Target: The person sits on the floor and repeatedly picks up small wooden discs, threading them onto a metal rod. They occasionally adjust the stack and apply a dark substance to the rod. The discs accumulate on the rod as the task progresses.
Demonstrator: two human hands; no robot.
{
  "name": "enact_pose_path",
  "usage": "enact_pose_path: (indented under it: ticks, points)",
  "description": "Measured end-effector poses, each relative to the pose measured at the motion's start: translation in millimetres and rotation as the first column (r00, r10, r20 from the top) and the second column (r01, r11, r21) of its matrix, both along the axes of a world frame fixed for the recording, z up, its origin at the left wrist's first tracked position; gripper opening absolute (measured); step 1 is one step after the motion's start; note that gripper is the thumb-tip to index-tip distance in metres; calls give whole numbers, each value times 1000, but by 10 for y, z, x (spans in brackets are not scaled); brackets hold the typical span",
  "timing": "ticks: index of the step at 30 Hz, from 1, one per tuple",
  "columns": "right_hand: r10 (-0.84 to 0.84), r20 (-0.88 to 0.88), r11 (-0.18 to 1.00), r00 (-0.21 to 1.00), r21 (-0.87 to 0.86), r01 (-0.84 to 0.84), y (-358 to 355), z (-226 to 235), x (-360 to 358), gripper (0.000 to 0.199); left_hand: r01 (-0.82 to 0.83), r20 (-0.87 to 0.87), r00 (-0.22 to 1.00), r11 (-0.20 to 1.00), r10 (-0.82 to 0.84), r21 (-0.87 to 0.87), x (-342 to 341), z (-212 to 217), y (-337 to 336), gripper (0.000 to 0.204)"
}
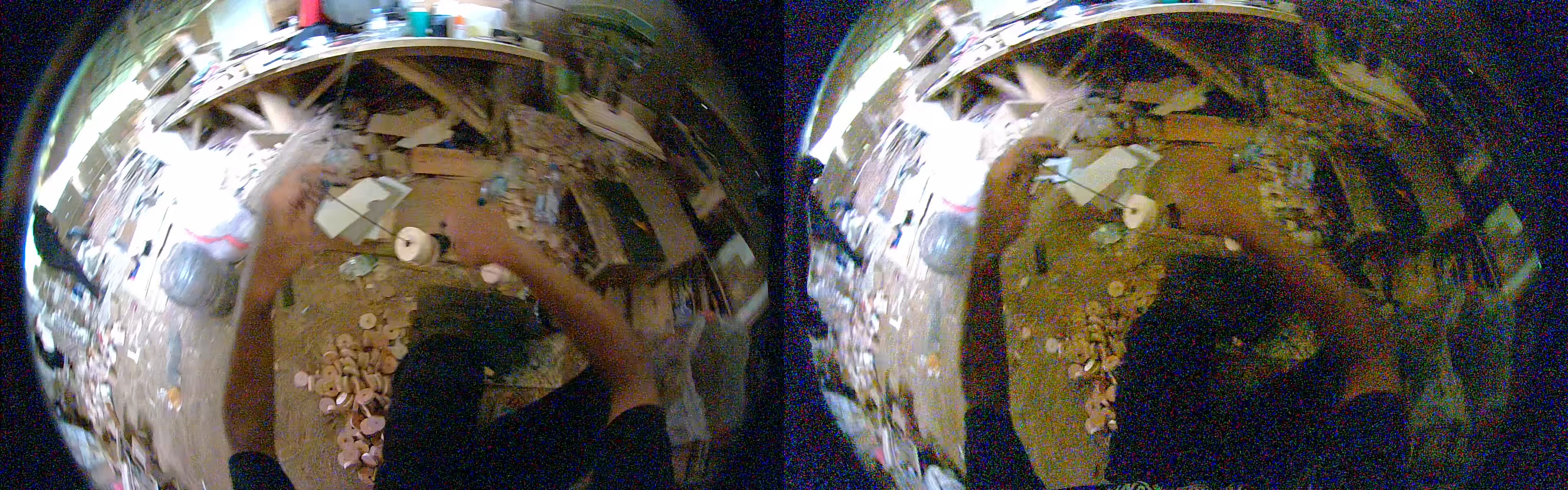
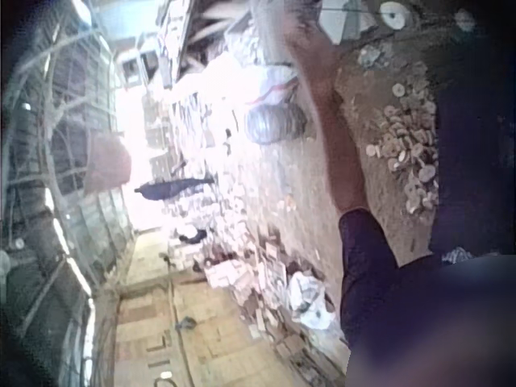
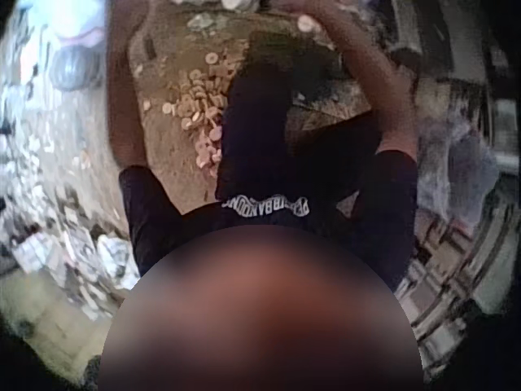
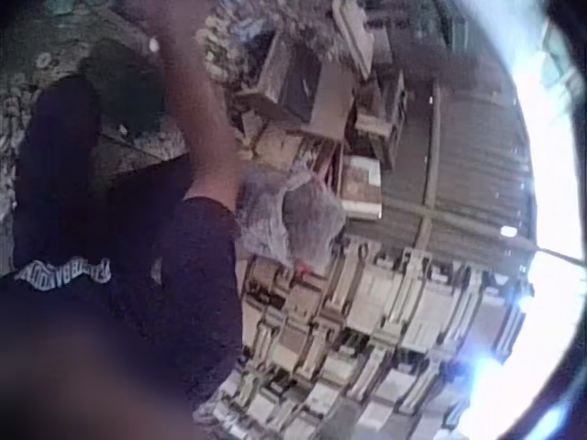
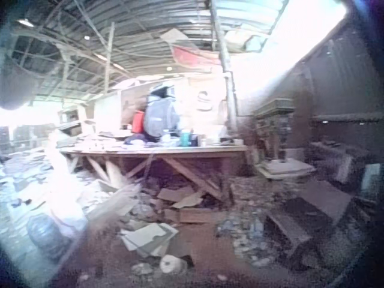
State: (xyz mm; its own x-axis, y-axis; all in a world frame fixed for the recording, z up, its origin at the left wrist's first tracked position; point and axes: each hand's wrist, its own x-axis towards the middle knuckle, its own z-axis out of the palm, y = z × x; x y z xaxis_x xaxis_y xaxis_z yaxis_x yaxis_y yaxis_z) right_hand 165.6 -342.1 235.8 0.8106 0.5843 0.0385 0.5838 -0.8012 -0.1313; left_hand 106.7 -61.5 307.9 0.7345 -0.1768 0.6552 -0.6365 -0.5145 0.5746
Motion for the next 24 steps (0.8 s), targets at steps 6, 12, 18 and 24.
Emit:
enact_pose_path:
  ticks: [6,12,18,24]
  points:
    - [30,180,820,983,558,-127,-1086,762,-148,40,21,187,980,966,-71,259,509,1077,-1031,42]
    - [-110,183,939,977,341,42,-1485,225,-139,31,15,312,948,991,-57,134,462,1625,-2041,50]
    - [-188,258,981,948,100,168,-2151,354,-90,22,175,123,983,915,-138,-365,327,1150,-2062,38]
    - [-332,824,941,460,259,216,-2714,1665,-284,22,22,-429,899,986,-92,-166,31,-301,-1878,24]
